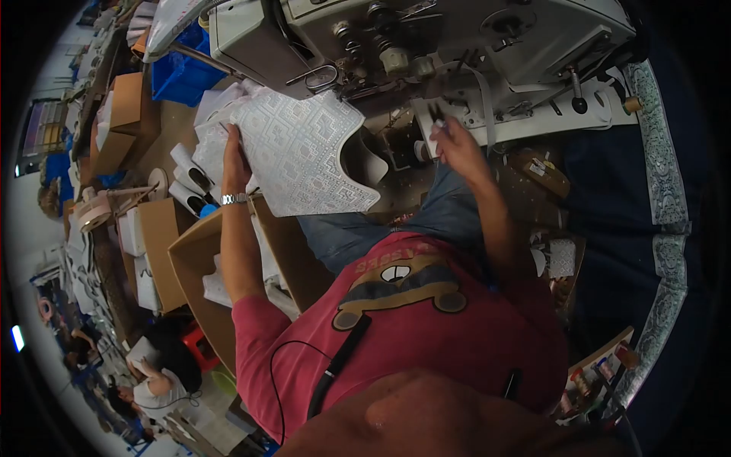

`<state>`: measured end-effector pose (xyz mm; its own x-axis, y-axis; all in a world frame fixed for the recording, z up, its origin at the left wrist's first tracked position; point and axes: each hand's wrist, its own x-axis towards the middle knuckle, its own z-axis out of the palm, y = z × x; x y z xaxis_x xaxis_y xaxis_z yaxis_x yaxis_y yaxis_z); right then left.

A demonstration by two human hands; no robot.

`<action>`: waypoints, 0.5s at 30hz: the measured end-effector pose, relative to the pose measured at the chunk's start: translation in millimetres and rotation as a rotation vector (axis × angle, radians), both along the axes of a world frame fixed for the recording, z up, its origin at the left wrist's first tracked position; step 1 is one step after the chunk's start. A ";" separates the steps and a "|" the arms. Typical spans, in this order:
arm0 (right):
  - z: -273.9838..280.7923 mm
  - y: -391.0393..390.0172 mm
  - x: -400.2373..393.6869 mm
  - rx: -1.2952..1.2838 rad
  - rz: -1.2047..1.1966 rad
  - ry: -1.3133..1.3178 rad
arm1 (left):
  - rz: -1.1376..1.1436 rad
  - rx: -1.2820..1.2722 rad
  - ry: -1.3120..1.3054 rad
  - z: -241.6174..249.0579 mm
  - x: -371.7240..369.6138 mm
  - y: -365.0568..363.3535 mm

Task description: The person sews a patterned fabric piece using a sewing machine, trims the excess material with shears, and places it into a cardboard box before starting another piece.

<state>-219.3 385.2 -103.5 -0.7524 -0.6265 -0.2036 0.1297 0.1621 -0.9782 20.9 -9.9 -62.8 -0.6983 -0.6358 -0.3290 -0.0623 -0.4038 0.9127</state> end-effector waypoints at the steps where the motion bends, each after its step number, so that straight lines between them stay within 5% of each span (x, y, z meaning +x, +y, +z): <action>1: -9.5 7.2 -14.1 -0.033 -0.088 0.076 | -0.013 -0.024 0.003 -0.4 -1.0 5.0; 2: 0.0 13.2 -24.1 0.229 -0.161 0.560 | -0.017 -0.049 0.010 0.8 -0.9 9.9; 3: 13.2 8.1 -24.4 0.224 -0.139 0.567 | 0.005 -0.047 0.014 6.2 -1.8 14.4; 11: 85.8 -74.2 51.3 -0.272 0.085 -0.209 | -0.003 -0.045 -0.063 25.2 -8.7 12.1; 15: 84.1 -96.4 58.1 -0.349 0.017 -0.299 | 0.017 -0.049 -0.090 33.8 -19.2 5.4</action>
